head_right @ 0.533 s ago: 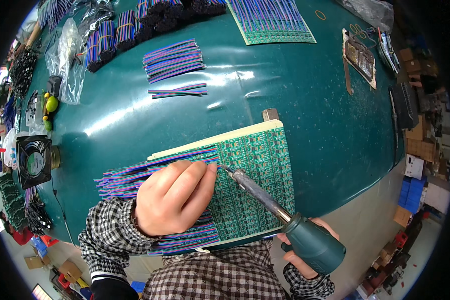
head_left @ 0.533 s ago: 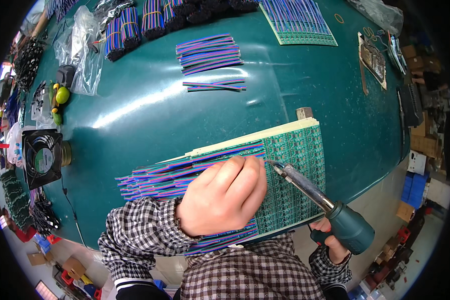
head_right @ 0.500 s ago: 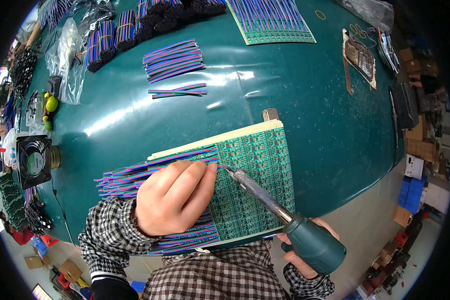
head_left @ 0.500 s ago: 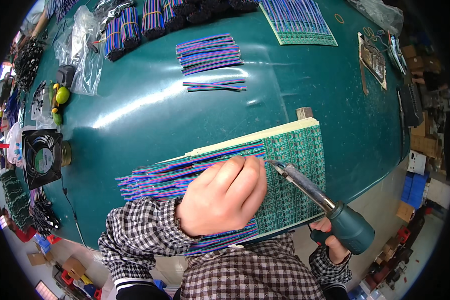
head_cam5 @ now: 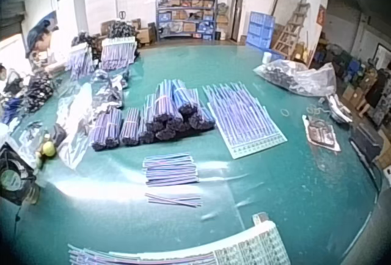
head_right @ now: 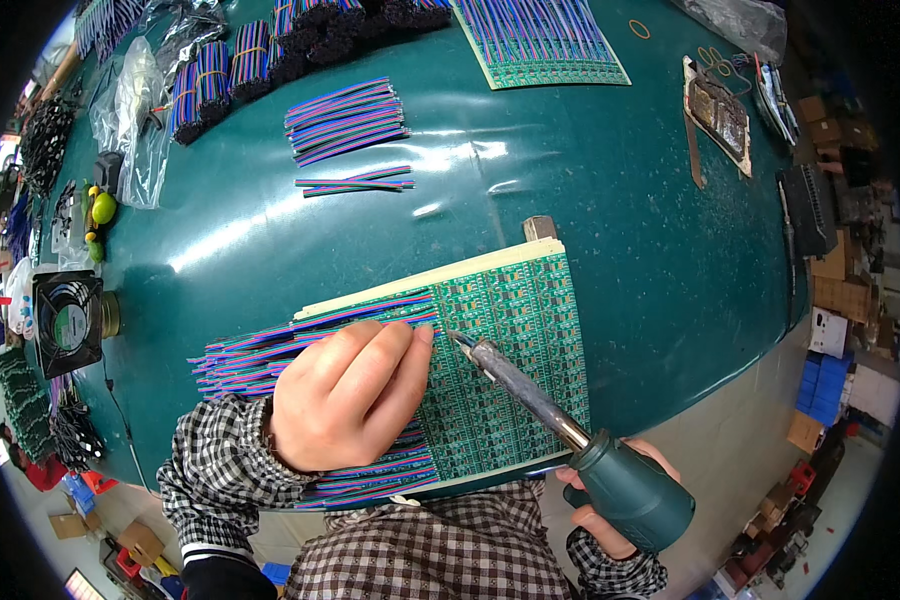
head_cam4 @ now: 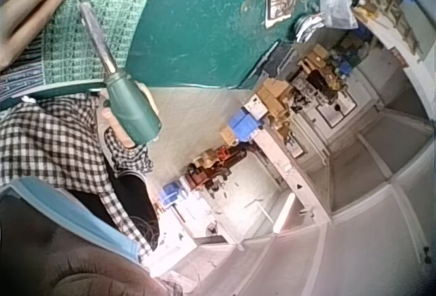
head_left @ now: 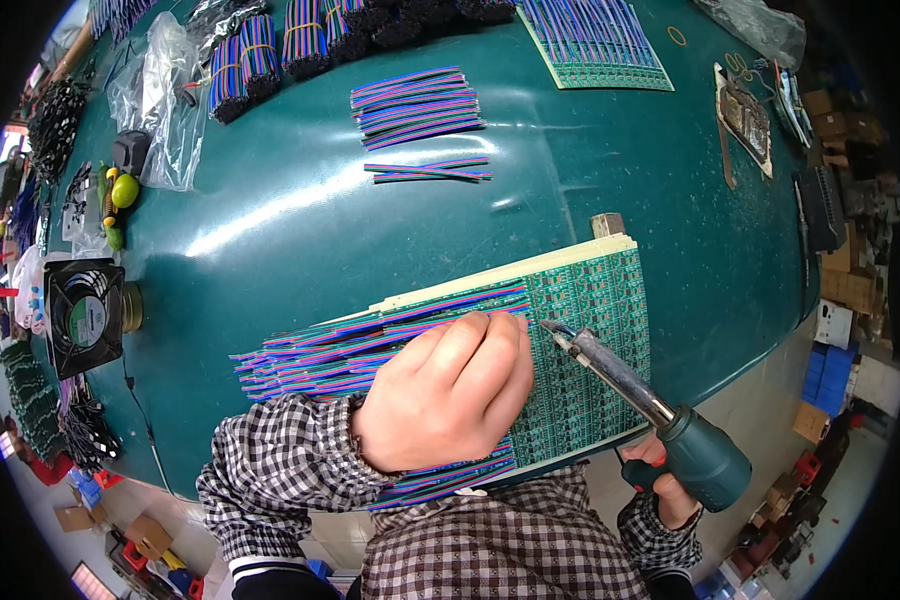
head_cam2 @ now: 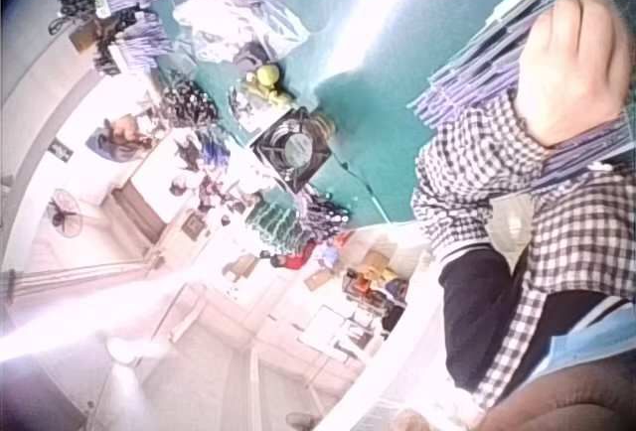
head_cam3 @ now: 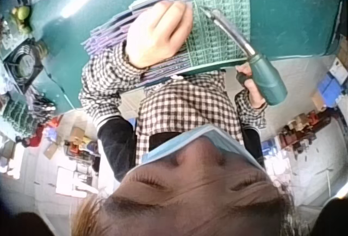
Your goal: The person places ribbon cables onto a circuit board panel and solders them in place using a soldering tool.
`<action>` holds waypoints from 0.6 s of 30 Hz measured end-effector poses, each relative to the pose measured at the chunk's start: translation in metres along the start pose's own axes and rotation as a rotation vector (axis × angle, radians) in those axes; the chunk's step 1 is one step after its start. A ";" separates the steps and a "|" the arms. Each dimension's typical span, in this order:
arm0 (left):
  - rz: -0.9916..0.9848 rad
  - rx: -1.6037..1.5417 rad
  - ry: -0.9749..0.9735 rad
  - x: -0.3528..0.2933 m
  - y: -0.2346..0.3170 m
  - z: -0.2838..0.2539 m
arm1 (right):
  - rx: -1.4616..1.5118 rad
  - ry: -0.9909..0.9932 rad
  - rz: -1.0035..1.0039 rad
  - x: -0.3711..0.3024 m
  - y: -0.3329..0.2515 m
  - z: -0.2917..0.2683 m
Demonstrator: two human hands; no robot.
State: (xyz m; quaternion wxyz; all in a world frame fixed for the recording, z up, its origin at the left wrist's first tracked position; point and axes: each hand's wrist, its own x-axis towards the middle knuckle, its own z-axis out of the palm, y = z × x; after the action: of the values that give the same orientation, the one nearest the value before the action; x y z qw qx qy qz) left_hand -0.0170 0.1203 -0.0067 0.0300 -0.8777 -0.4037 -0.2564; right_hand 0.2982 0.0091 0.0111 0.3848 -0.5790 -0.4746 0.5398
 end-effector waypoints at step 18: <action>-0.003 0.012 0.010 -0.001 0.001 0.001 | 0.067 0.018 0.026 -0.002 0.000 0.004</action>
State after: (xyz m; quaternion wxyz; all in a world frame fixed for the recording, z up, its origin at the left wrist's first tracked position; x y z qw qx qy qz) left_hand -0.0162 0.1186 -0.0080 0.0371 -0.8755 -0.4065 -0.2585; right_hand 0.2947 0.0065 0.0109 0.4014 -0.5767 -0.4451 0.5551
